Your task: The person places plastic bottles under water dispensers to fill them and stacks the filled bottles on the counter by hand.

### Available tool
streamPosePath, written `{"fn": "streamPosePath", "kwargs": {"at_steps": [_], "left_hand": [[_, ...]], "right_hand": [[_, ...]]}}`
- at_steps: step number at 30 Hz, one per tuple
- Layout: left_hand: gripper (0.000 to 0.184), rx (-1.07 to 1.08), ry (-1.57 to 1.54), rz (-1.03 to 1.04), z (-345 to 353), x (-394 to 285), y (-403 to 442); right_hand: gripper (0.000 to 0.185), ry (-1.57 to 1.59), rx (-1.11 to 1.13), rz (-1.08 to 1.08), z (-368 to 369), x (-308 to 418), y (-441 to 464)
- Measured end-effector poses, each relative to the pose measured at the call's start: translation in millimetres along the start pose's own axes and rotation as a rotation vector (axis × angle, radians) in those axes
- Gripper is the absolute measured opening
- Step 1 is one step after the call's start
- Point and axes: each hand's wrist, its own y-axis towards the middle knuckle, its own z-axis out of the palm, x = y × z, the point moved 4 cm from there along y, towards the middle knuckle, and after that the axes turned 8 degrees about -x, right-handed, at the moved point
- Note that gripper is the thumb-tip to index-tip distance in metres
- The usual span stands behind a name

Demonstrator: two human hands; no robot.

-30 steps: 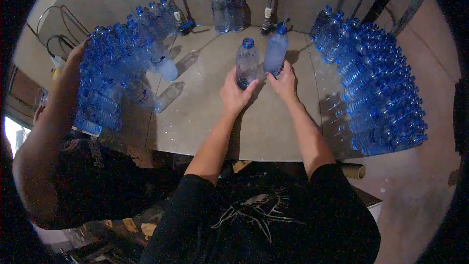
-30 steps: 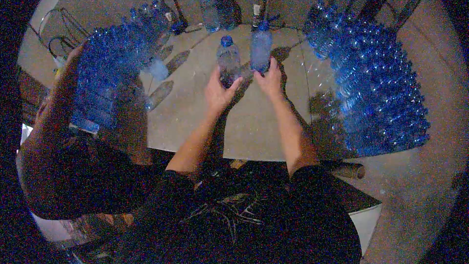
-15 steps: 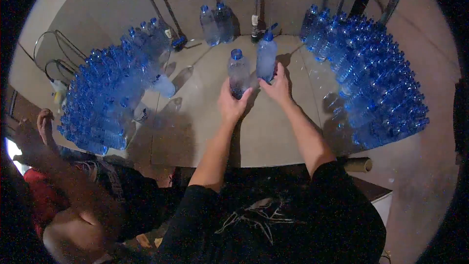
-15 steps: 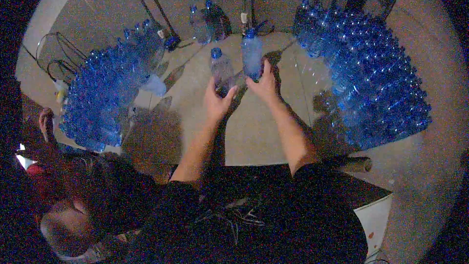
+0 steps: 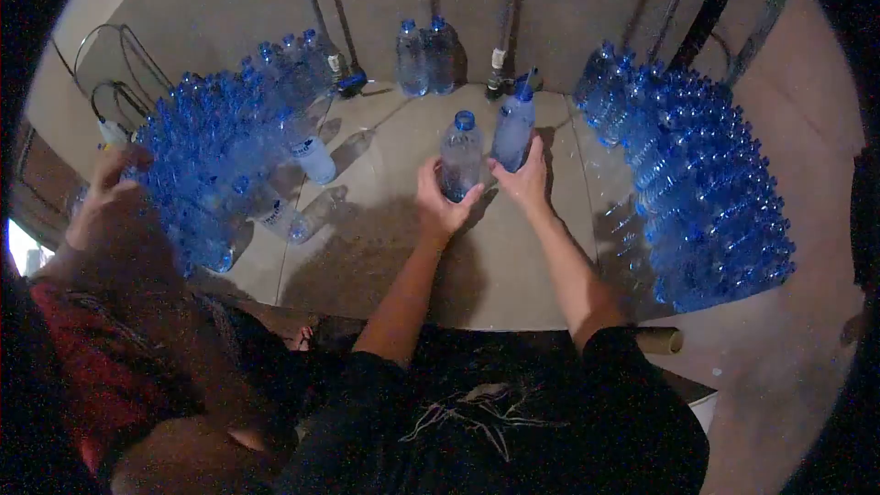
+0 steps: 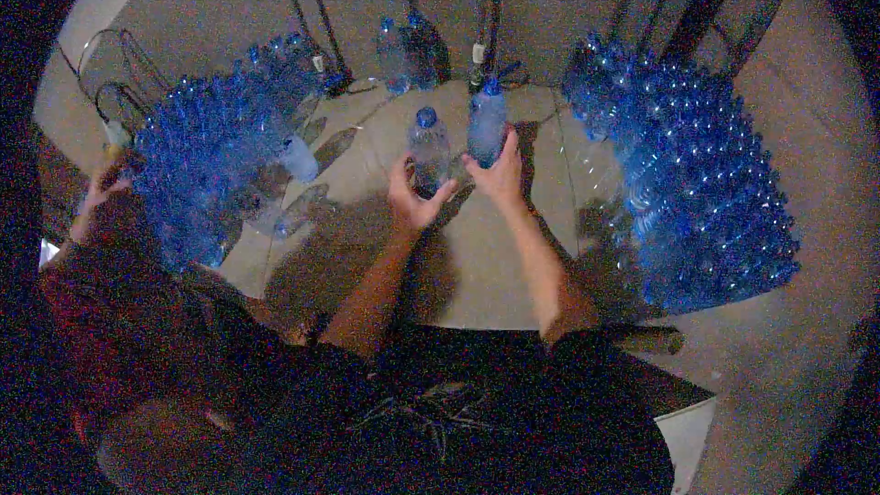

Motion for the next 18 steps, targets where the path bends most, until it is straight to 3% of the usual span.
{"fn": "streamPosePath", "kwargs": {"at_steps": [2, 11, 18], "left_hand": [[0.082, -0.020, 0.009, 0.086, 1, 6, 0], [0.069, -0.061, 0.044, 0.037, -5, -7, -1], [0.075, 0.102, -0.081, -0.172, 8, -1, 1]], "right_hand": [[0.098, -0.056, -0.007, 0.014, -5, 13, 0], [0.080, -0.108, -0.016, -0.012, -11, 3, -8], [0.079, -0.006, -0.039, 0.012, 0, -15, -6]]}}
